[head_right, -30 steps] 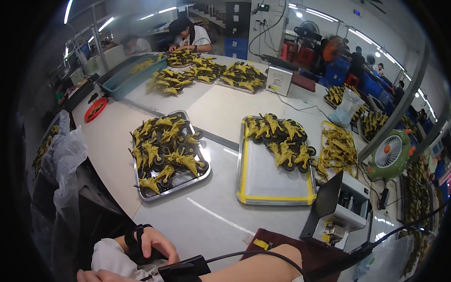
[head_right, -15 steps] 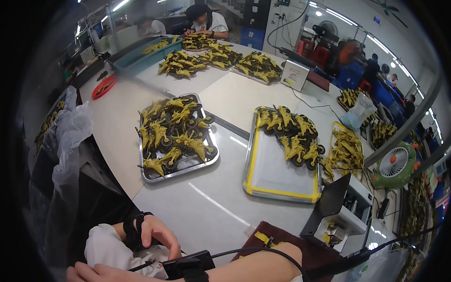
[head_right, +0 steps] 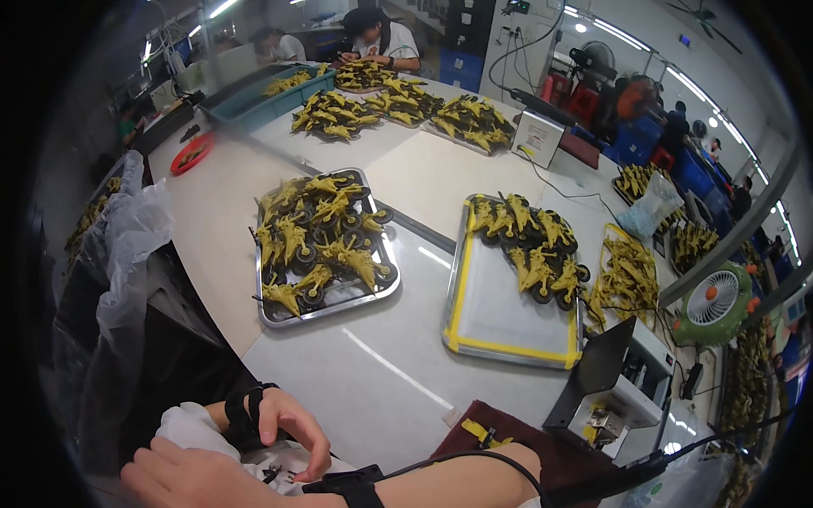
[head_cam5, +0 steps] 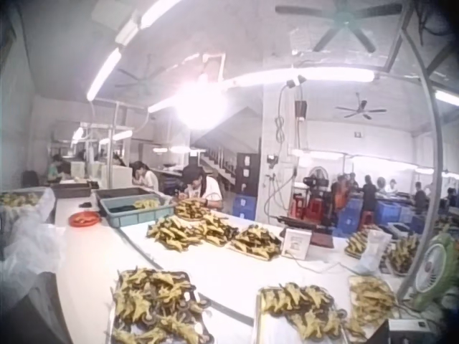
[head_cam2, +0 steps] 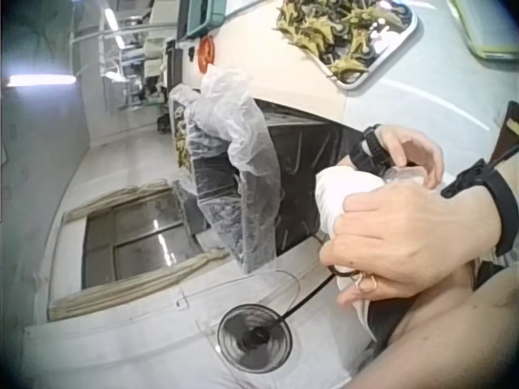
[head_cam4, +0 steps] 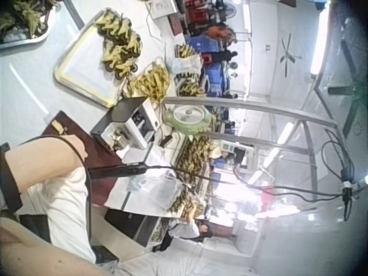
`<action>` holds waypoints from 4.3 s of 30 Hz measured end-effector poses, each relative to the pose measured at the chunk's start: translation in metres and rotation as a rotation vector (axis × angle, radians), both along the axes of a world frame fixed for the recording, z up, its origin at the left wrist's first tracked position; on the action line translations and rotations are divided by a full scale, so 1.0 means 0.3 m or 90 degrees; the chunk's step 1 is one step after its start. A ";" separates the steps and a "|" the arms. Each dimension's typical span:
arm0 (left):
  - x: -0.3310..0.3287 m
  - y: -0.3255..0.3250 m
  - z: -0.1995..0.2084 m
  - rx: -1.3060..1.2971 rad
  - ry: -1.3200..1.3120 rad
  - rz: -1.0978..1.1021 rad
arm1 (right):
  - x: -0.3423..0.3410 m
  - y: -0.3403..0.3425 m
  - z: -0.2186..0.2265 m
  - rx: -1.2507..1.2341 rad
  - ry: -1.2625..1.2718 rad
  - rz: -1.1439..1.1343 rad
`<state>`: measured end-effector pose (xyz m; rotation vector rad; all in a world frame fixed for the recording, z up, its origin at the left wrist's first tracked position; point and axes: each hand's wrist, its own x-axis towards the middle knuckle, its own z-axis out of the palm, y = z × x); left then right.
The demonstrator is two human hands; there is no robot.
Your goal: Assembling small yellow plastic components using an electric screwdriver and hand tools on a factory production line.
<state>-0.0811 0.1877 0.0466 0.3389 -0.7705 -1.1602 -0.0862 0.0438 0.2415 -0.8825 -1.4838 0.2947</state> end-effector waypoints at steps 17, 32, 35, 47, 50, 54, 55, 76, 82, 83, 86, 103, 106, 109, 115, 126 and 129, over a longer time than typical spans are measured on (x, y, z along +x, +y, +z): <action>-0.029 0.052 0.073 0.302 0.217 0.566 | 0.289 0.005 -0.298 -0.371 -0.247 -0.270; 0.068 0.070 0.038 0.244 0.108 0.518 | 0.348 -0.035 -0.313 -0.387 -0.267 -0.333; 0.063 0.082 -0.023 0.168 0.167 0.502 | 0.357 -0.041 -0.293 -0.317 -0.241 -0.380; 0.051 0.081 0.003 0.102 0.206 0.491 | 0.340 -0.031 -0.269 -0.193 -0.266 -0.377; 0.028 0.081 0.059 0.206 0.152 0.531 | 0.320 -0.012 -0.272 -0.128 -0.359 -0.451; 0.035 0.079 -0.034 0.163 0.140 0.547 | 0.348 -0.003 -0.305 -0.092 -0.325 -0.423; 0.021 0.078 -0.046 0.111 0.142 0.540 | 0.339 0.010 -0.295 -0.065 -0.309 -0.416; 0.054 -0.019 -0.051 0.024 0.122 0.298 | -0.038 0.009 0.012 0.050 -0.104 -0.101; 0.054 -0.014 -0.052 0.036 0.116 0.299 | -0.039 0.013 0.015 0.030 -0.114 -0.094; 0.054 -0.015 -0.053 0.036 0.115 0.300 | -0.040 0.012 0.015 0.030 -0.115 -0.093; 0.049 -0.014 -0.057 0.039 0.126 0.299 | -0.046 -0.008 0.017 0.073 -0.147 -0.110; 0.032 -0.014 -0.049 0.049 0.171 0.306 | -0.012 -0.021 0.071 -0.004 -0.301 -0.064; 0.028 -0.016 -0.051 0.035 0.184 0.301 | -0.013 -0.032 0.073 0.019 -0.310 -0.087; 0.028 -0.016 -0.054 0.027 0.177 0.304 | -0.004 -0.042 0.069 0.042 -0.321 -0.082; 0.028 -0.017 -0.055 0.024 0.186 0.301 | 0.000 -0.035 0.051 0.070 -0.311 -0.080; -0.013 -0.002 -0.085 0.071 0.236 0.328 | -0.050 0.058 0.050 0.066 -0.274 -0.090; -0.028 0.015 -0.093 0.046 0.258 0.334 | -0.046 0.047 0.047 0.008 -0.234 -0.036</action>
